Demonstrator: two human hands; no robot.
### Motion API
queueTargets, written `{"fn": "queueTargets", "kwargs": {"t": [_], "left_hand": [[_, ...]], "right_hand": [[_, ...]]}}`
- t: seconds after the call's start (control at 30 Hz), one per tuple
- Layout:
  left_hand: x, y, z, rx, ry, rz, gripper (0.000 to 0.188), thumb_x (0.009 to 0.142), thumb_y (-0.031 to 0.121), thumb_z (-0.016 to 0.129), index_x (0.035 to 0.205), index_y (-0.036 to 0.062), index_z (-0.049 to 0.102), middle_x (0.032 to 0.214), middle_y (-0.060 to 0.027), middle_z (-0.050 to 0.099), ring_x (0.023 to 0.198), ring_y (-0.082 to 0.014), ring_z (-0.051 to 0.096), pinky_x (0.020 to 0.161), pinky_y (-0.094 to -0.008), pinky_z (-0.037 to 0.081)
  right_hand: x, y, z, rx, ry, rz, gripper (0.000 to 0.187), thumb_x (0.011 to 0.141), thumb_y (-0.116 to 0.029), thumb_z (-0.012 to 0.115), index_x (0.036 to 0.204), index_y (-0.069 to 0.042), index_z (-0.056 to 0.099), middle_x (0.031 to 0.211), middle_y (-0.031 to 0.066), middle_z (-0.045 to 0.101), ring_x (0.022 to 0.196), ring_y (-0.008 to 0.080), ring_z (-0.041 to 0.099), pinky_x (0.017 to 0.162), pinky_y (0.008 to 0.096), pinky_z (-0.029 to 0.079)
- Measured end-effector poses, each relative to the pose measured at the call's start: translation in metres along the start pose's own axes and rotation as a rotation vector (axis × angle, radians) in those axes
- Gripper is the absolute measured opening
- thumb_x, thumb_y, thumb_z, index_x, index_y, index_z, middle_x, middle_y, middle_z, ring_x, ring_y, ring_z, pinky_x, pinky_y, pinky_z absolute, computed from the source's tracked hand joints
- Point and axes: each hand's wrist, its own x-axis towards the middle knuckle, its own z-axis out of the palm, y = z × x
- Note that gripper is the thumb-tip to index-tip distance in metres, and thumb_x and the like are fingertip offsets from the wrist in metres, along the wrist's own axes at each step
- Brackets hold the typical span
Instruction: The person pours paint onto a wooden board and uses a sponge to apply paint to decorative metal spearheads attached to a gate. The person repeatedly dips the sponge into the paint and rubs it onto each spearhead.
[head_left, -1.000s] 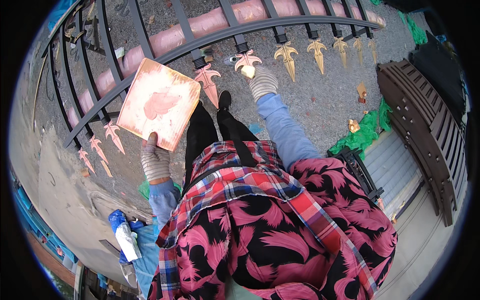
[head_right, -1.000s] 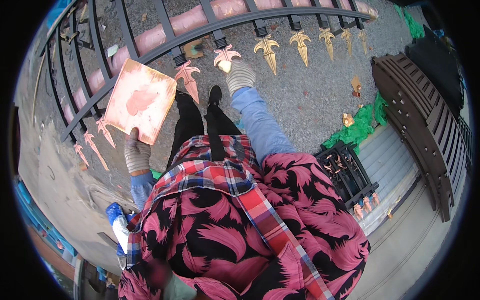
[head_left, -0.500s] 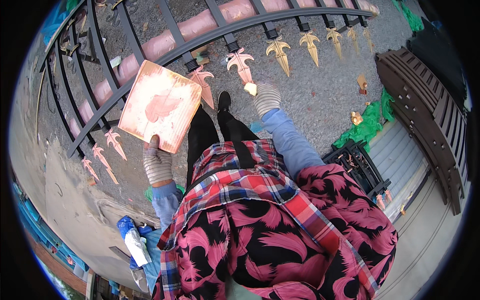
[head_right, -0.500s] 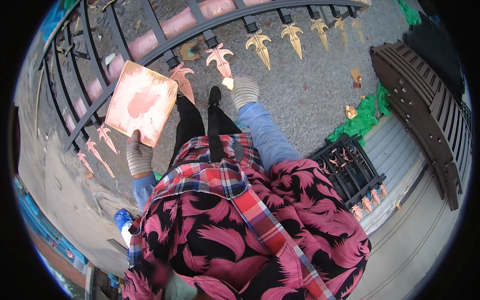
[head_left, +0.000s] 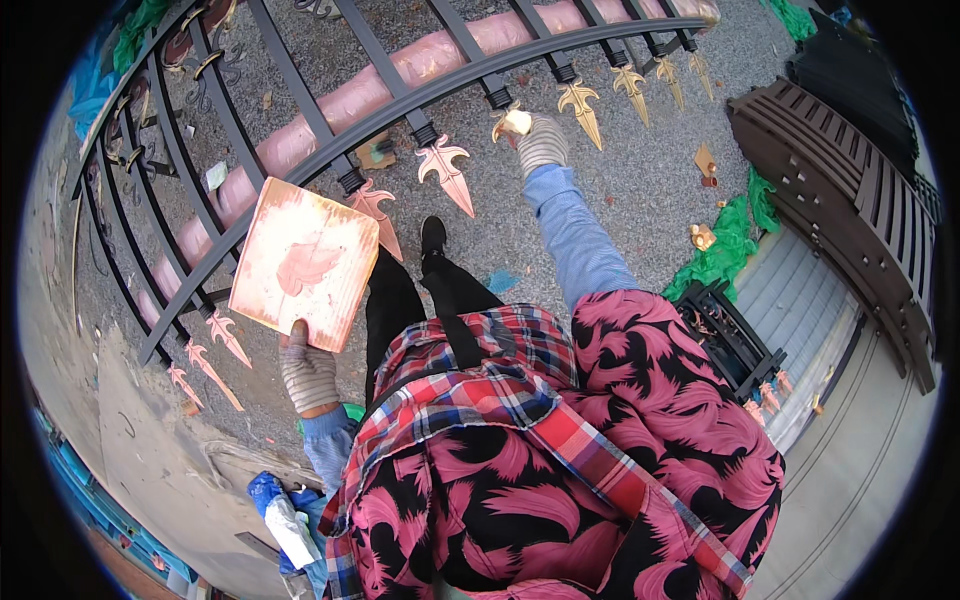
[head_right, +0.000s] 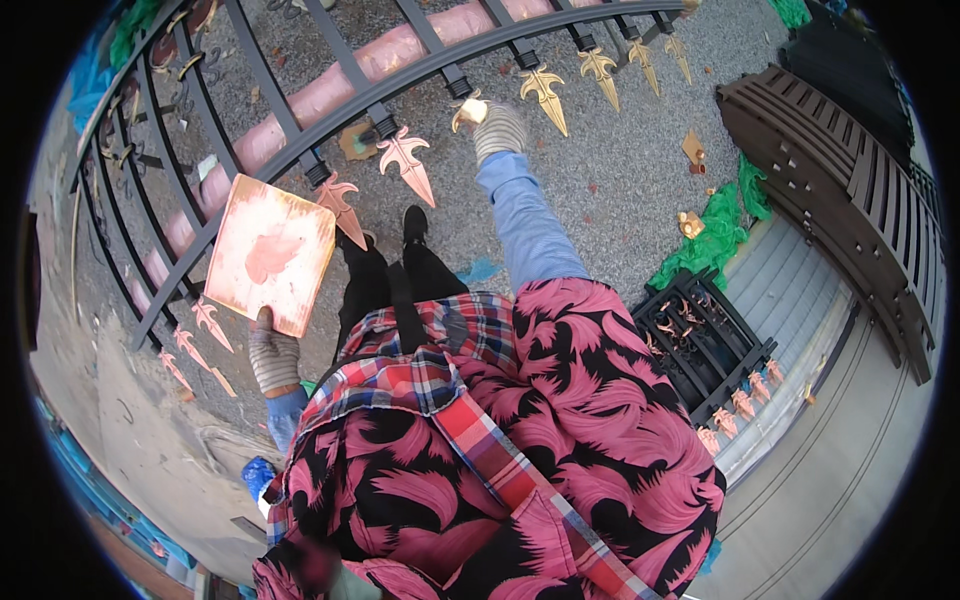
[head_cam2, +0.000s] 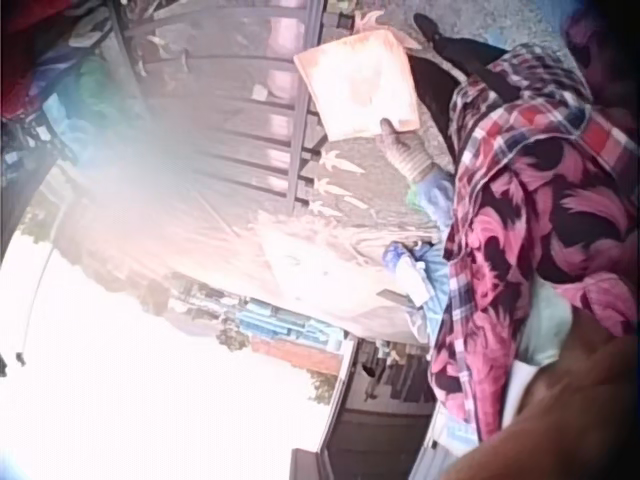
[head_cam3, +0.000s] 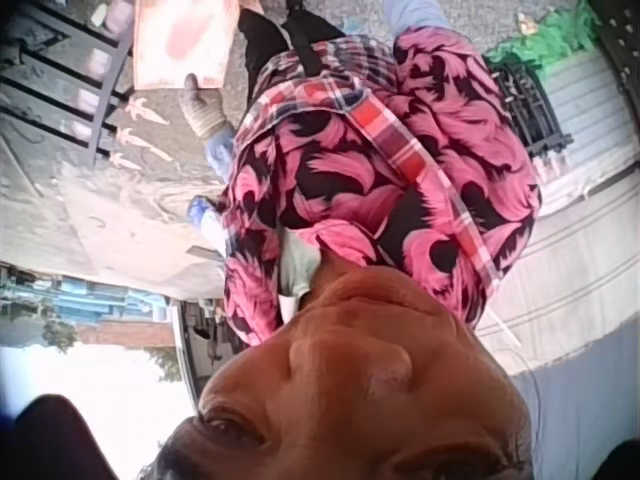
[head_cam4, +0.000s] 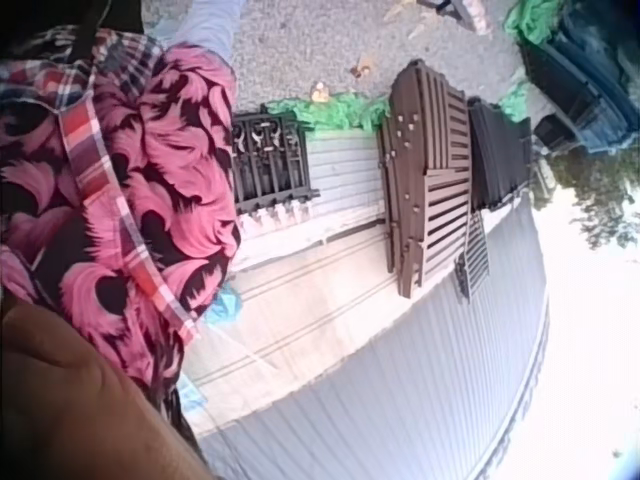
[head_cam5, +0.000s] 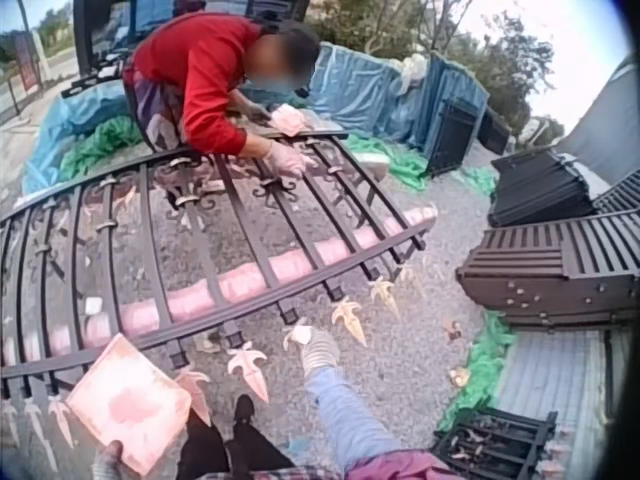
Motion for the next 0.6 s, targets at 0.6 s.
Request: {"fn": "queueTargets", "kwargs": {"t": [0.6], "left_hand": [[-0.006,0.005,0.015,0.017,0.05,0.041,0.044,0.075,0.001,0.058,0.117,-0.0016,0.044,0.112,-0.011,0.052,0.104,-0.0222,0.05,0.092,-0.0349,0.04]], "right_hand": [[0.003,-0.031,0.007,-0.347,-0.073,-0.09,0.03,0.071,-0.027,0.064,0.098,-0.015,0.06,0.098,0.0081,0.06,0.093,0.026,0.056,0.076,0.0356,0.046]]}}
